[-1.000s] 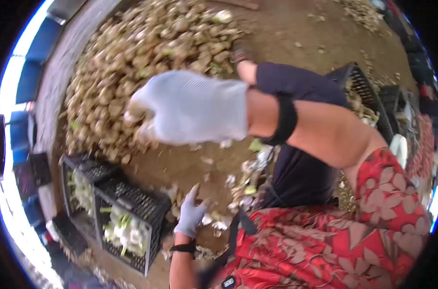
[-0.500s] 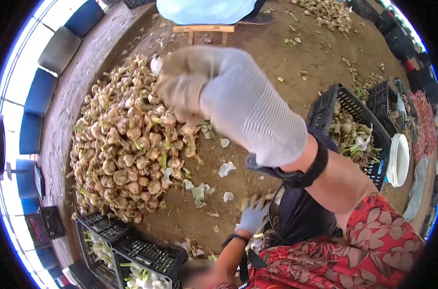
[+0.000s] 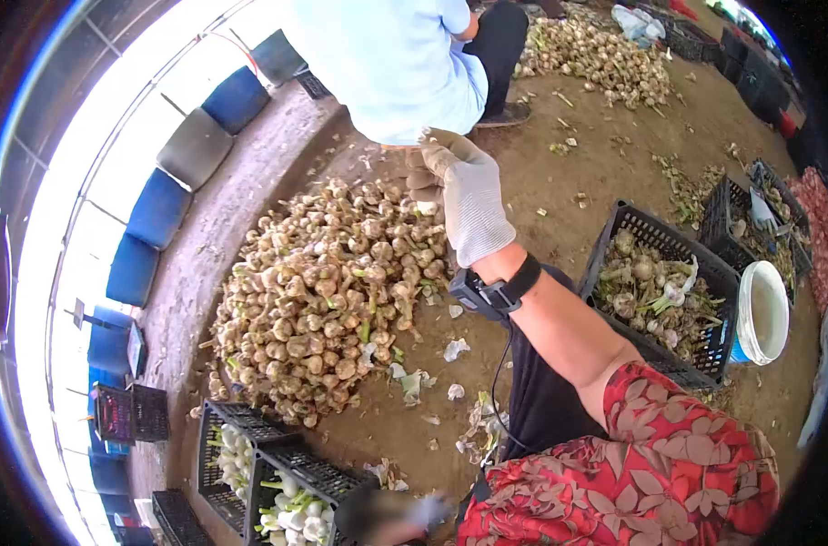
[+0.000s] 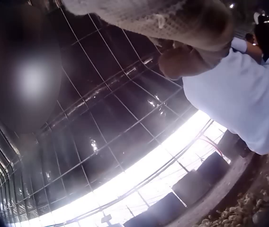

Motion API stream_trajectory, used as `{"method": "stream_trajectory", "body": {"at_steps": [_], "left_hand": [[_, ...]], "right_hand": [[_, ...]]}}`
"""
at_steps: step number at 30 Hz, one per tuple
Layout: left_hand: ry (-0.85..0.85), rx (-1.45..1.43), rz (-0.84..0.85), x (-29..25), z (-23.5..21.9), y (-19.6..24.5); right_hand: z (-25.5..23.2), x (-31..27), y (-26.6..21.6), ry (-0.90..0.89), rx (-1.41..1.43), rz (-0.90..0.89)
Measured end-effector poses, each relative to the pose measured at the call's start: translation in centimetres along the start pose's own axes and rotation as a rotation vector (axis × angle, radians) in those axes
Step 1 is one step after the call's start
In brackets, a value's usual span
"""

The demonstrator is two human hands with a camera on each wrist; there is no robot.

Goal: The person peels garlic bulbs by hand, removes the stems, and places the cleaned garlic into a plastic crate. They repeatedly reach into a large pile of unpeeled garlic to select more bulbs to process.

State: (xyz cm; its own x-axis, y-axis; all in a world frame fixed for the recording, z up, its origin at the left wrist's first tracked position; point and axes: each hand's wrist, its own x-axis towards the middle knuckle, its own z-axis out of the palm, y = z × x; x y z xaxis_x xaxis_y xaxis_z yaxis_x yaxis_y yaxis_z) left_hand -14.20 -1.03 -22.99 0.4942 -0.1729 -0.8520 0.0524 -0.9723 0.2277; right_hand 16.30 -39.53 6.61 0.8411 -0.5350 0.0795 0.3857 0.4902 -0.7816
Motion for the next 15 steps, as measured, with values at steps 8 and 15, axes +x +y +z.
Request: {"method": "stream_trajectory", "body": {"at_steps": [8, 15], "left_hand": [[0.681, -0.677, 0.296, -5.6, -15.8, 2.9], [0.805, -0.473, 0.404, -14.6, -33.5, 7.3]], "right_hand": [[3.5, -0.9, -15.4, -0.792, -0.832, -0.132], [3.8, 3.2, -12.0, -0.895, -1.432, -0.334]]}}
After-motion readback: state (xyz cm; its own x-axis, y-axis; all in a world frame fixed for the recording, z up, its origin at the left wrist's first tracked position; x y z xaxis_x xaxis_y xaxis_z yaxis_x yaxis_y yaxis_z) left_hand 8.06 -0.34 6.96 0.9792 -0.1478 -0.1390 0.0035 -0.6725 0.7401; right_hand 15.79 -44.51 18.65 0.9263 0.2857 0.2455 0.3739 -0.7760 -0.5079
